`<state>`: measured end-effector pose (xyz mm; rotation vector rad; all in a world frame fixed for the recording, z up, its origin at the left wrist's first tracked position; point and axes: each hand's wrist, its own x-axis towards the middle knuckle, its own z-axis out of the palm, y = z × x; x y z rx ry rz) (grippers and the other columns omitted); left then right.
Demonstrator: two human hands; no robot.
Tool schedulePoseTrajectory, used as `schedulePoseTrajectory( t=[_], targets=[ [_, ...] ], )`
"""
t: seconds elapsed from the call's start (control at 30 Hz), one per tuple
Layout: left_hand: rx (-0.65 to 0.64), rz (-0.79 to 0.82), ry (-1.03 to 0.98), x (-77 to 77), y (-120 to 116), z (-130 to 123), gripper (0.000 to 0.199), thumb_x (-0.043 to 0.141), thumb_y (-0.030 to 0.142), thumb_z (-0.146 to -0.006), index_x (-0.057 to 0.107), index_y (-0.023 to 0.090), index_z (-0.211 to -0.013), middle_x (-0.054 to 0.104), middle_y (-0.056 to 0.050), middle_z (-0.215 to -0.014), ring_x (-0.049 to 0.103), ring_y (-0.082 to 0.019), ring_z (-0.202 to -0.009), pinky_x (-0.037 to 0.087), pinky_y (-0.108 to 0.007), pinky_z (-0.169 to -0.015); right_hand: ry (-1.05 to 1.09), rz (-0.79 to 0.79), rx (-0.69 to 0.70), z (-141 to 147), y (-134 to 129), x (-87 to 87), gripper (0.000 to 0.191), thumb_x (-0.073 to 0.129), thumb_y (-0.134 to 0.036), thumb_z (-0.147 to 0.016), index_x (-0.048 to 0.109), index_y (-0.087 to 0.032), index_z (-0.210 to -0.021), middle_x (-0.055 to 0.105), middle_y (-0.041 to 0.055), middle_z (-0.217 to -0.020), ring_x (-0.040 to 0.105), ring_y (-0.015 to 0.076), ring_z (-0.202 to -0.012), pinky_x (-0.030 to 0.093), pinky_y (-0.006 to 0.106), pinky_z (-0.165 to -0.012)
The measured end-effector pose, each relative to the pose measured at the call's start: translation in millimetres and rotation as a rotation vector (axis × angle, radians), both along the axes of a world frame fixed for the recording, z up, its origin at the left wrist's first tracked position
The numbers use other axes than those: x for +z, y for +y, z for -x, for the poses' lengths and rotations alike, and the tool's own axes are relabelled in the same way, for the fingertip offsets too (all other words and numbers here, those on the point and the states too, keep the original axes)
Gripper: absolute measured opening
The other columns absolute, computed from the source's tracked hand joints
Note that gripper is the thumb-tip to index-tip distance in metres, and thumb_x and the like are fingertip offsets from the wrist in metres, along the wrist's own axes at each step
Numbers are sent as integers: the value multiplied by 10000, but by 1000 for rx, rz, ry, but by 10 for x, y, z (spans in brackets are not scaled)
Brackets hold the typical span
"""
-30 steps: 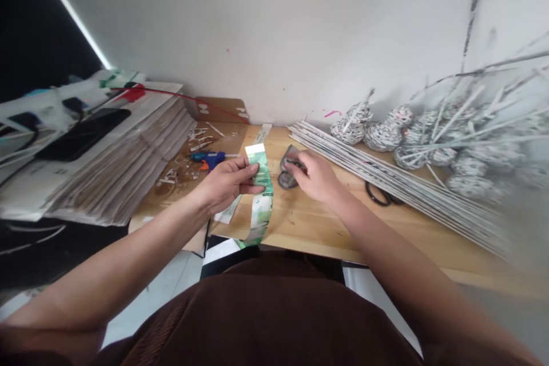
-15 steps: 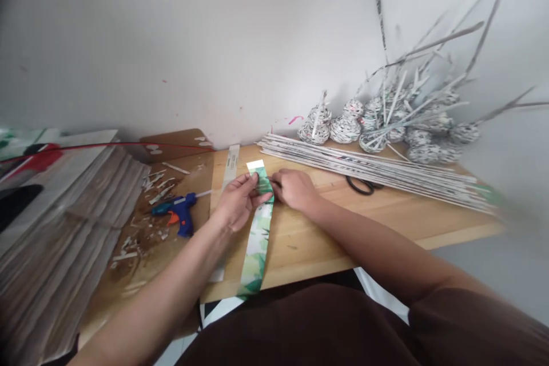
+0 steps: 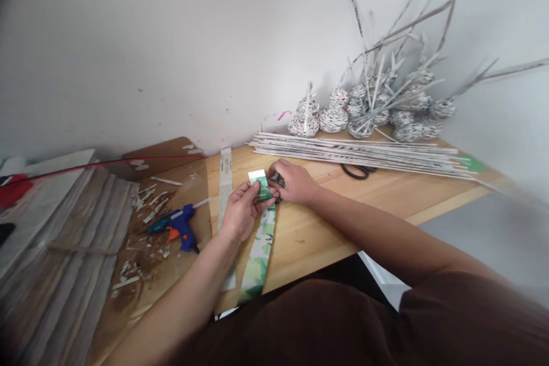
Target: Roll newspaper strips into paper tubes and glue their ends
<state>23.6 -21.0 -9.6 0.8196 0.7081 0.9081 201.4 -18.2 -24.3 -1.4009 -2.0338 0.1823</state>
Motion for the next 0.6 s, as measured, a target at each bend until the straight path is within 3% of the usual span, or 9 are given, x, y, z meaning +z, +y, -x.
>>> schedulePoseTrajectory(
  t=[0.2,0.37,0.5,0.6],
  targets=[
    [-17,-48,35,0,17,-8,376,775,422,-741,656,110,-915,739,-86,-794,716,-162,-729,580,-227,-629,-162,110,-41,32,9,13,187,627,-258,-747,595,-175,-912,667,85,-903,595,230,-801,364,291,-660],
    [5,-81,41,27,64,28,404,788,451,-719,672,114,-910,729,-75,-780,713,-159,-723,573,-209,-586,-145,76,-39,35,-23,27,292,528,-172,-803,567,-146,-1091,671,111,-1032,605,228,-922,409,304,-770],
    [74,-63,34,28,97,46,414,791,461,-711,660,120,-907,725,-62,-772,708,-148,-662,567,-208,-555,-148,79,145,-32,-108,138,358,590,-347,-860,594,-154,-1161,646,128,-1098,585,240,-991,419,335,-857],
    [89,-80,23,35,103,52,413,781,478,-719,653,122,-885,723,-63,-764,715,-154,-685,570,-212,-582,-263,79,239,-94,-179,178,232,531,-282,-893,654,-173,-1056,645,130,-1073,562,246,-973,385,364,-889]
  ],
)
